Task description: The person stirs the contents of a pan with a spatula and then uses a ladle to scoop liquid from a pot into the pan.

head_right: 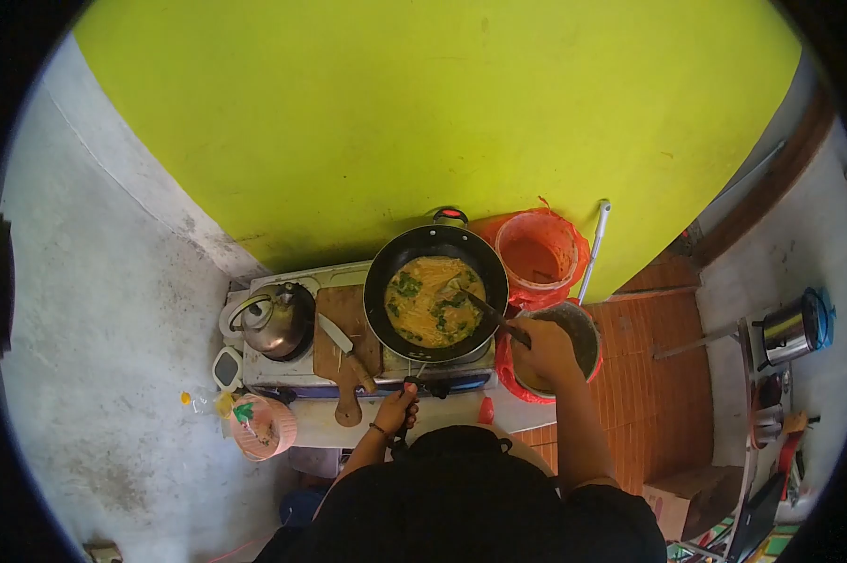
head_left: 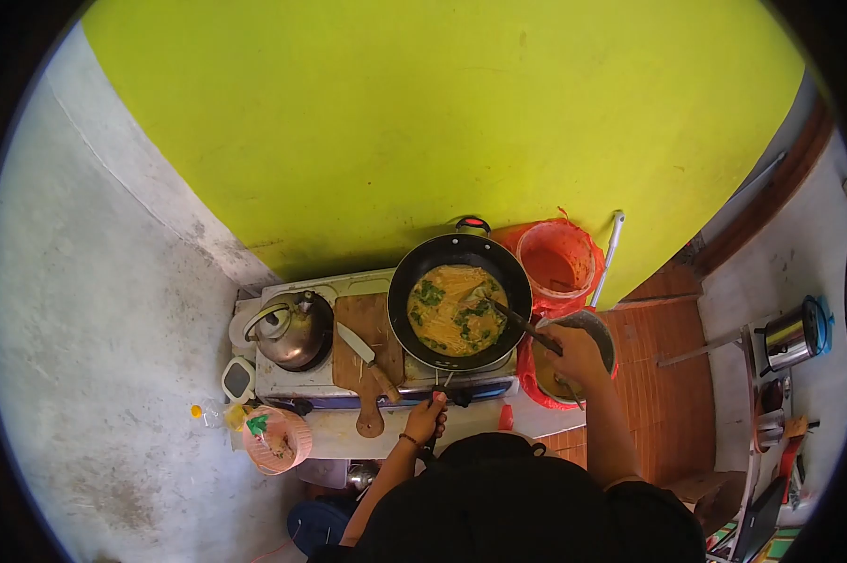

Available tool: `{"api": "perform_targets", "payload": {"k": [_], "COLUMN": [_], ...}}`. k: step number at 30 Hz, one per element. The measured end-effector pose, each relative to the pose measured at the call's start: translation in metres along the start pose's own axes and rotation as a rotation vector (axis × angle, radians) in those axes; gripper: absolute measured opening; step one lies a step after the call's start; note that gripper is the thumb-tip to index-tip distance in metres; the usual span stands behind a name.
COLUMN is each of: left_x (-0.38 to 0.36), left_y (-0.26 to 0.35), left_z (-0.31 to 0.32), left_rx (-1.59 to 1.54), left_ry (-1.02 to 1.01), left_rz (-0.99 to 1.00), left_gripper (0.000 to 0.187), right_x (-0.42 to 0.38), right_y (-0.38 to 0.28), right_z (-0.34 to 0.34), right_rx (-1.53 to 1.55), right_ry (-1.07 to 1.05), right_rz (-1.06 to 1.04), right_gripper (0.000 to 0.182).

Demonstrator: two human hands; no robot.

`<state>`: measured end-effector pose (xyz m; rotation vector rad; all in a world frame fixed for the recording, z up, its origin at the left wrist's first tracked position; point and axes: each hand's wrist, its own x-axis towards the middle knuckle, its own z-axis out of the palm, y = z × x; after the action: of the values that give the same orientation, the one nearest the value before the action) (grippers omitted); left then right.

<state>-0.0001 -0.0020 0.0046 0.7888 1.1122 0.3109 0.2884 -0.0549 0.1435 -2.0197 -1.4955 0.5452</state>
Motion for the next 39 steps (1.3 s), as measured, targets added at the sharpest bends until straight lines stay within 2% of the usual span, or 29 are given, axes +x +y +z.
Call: {"api": "perform_targets", "payload": {"k": [2, 5, 14, 20, 23, 26, 32, 35, 39], "left_x": [-0.001, 0.003, 0.004, 0.001, -0.002, 0.001, 0.002, 0.0, -0.001], "left_y": [0.001, -0.003, -0.002, 0.0, 0.004, 0.001, 0.0, 0.001, 0.003], "left_z": [0.001, -0.002, -0.001, 0.0, 0.002, 0.0, 0.0, 0.001, 0.002], "left_rx": [0.003, 0.011, 0.033, 0.042, 0.032, 0.047, 0.016, 0.017, 0.031], "left_ry": [0.0, -0.005, 0.014, 0.006, 0.004, 0.001, 0.003, 0.012, 0.016], "left_rz": [0.002, 0.004, -0.015, -0.001, -0.013, 0.004, -0.011, -0.013, -0.003], "left_gripper": [0.044, 0.044, 0.042, 0.043, 0.044, 0.044, 0.045, 0.044, 0.044], "right_x": [0.0, 0.001, -0.006, -0.013, -0.006, 0.008, 0.013, 0.013, 0.015], "right_y": [0.004, 0.02, 0.035, 0.017, 0.01, 0.021, 0.012, 0.001, 0.003], "right_z": [-0.006, -0.006, -0.001, -0.016, -0.009, 0.015, 0.025, 0.025, 0.027], "right_rx": [0.002, -0.001, -0.008, 0.018, 0.06, -0.017, 0.021, -0.114, -0.066], "right_ry": [-0.046, -0.028, -0.021, -0.062, -0.013, 0.04, 0.045, 0.056, 0.041], "right_rz": [0.062, -0.06, -0.068, 0.093, 0.071, -0.058, -0.072, -0.036, -0.034], "right_gripper": [0.027, 0.036, 0.038, 0.038, 0.035, 0.035, 0.035, 0.034, 0.034]}}
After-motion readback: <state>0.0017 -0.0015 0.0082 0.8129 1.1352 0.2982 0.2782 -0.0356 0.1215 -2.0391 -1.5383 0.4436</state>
